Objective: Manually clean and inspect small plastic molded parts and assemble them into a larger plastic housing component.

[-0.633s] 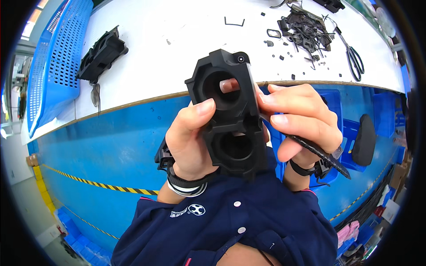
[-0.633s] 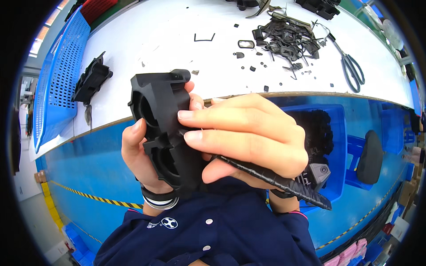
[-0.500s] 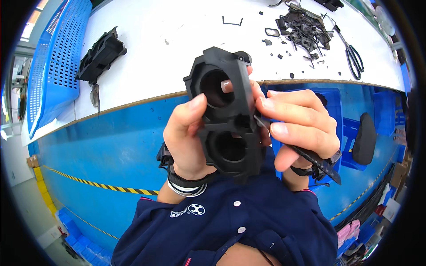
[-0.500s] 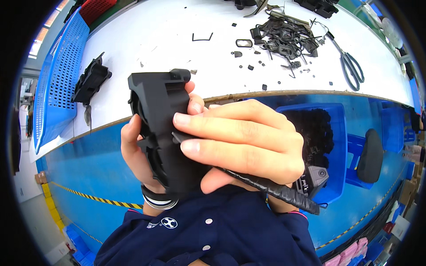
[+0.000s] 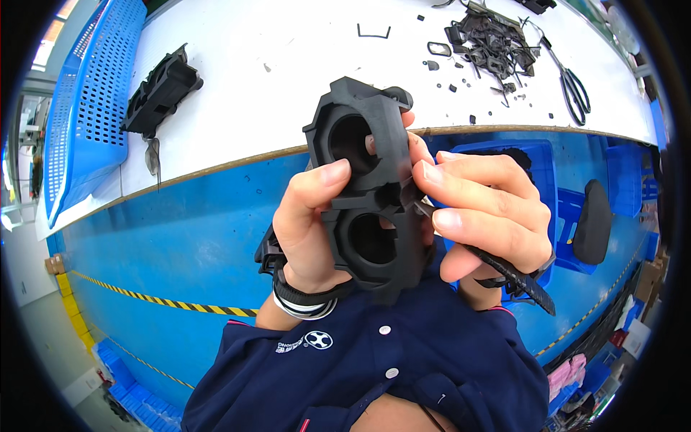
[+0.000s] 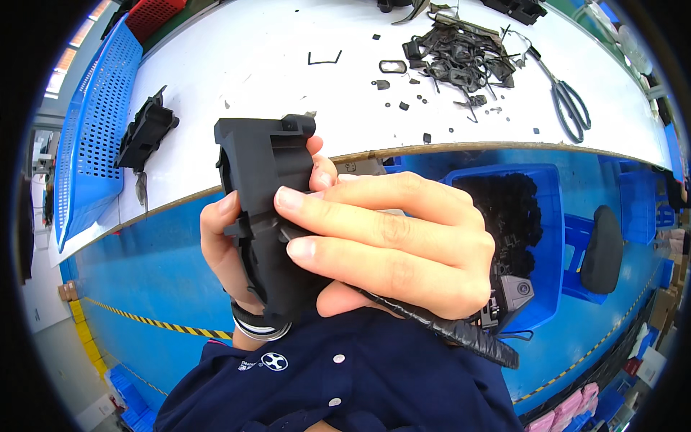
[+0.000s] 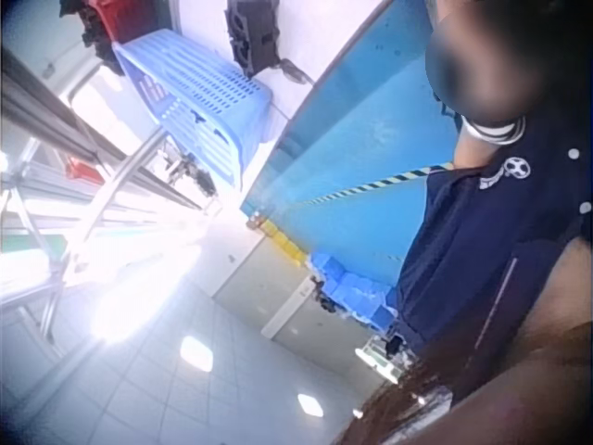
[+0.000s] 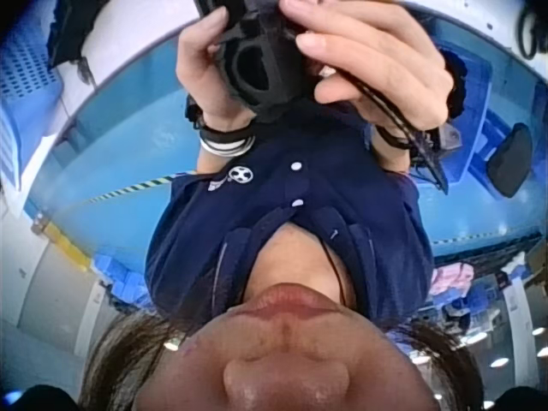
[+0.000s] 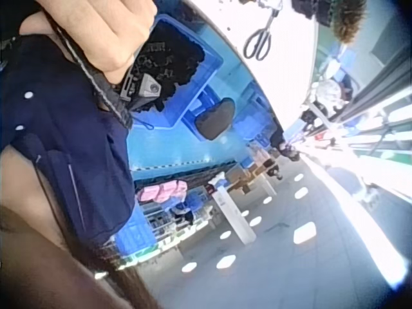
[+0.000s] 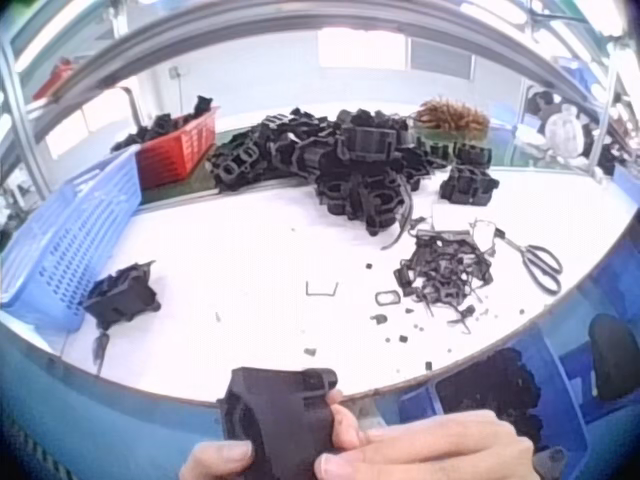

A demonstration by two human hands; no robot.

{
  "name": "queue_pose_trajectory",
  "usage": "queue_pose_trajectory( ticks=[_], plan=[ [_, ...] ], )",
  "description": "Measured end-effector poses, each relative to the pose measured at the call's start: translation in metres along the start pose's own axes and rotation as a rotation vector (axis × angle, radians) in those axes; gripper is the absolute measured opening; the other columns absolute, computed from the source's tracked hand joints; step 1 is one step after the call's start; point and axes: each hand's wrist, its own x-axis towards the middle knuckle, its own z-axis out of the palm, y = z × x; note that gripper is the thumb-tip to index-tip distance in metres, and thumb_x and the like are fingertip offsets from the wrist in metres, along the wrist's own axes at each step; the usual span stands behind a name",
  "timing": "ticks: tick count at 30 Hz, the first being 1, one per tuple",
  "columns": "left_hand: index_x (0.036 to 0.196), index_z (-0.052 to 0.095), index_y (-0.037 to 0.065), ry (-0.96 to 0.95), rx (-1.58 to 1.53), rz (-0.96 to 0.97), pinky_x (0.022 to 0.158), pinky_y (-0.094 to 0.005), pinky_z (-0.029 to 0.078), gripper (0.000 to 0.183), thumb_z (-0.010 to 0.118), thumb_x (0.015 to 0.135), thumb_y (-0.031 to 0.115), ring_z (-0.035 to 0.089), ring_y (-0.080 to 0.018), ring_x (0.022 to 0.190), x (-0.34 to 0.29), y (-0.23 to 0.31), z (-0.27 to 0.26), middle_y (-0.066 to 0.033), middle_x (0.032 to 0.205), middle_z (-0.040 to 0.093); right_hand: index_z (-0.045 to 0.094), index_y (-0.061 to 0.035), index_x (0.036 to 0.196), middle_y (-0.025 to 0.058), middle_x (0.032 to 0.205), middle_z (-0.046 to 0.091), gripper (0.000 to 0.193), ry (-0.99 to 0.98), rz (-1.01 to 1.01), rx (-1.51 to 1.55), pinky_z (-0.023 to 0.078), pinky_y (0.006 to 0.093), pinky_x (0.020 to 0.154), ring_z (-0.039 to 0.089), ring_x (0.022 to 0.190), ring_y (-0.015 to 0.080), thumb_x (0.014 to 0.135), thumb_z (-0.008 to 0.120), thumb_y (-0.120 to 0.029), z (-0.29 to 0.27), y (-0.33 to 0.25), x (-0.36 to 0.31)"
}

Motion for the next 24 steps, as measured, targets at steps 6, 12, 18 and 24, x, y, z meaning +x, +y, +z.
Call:
queue_pose_trajectory(
  ticks=[6, 12, 18, 24],
  plan=[
    [0.125, 0.034, -0.006, 0.172, 0.353, -0.100, 0.081, -0.0322, 0.046, 0.067, 0.045, 0.076, 0.038, 0.053, -0.0232, 0.093, -0.002, 0.006, 0.005, -0.0169, 0.102, 0.051, 0.058, 0.0012, 0.092, 0.0249, 0.086, 0.064, 0.039, 0.019, 0.030, -0.076, 0.052, 0.0323, 0.065, 0.064, 0.075, 0.0299, 0.085, 0.052, -0.037, -0.001, -0.001, -0.003],
    [0.123, 0.038, -0.003, 0.172, 0.132, -0.309, 0.056, -0.0366, 0.051, 0.064, 0.046, 0.076, 0.038, 0.055, -0.0283, 0.079, -0.001, 0.006, 0.002, -0.0155, 0.097, 0.052, 0.054, 0.0022, 0.100, 0.0250, 0.087, 0.063, 0.042, 0.178, 0.289, 0.252, 0.048, 0.0264, 0.050, 0.060, 0.066, 0.0225, 0.089, 0.049, -0.038, 0.001, -0.004, -0.013],
    [0.117, 0.044, -0.005, 0.169, -0.141, -0.418, 0.047, -0.0342, 0.050, 0.057, 0.039, 0.082, 0.039, 0.054, -0.0293, 0.074, 0.002, 0.003, -0.001, -0.0167, 0.089, 0.053, 0.060, 0.0067, 0.095, 0.0212, 0.089, 0.064, 0.046, 0.341, 0.623, 0.500, 0.050, 0.0263, 0.053, 0.061, 0.068, 0.0197, 0.085, 0.055, -0.038, 0.009, -0.011, -0.013],
    [0.115, 0.048, -0.003, 0.260, -0.079, -0.261, 0.062, -0.0340, 0.054, 0.052, 0.036, 0.086, 0.038, 0.063, -0.0306, 0.069, 0.000, 0.003, 0.003, -0.0214, 0.092, 0.060, 0.059, -0.0026, 0.098, 0.0249, 0.100, 0.061, 0.044, 0.107, 0.252, 0.064, 0.048, 0.0329, 0.070, 0.060, 0.081, 0.0253, 0.083, 0.053, -0.044, 0.001, -0.001, -0.013]
  ],
)
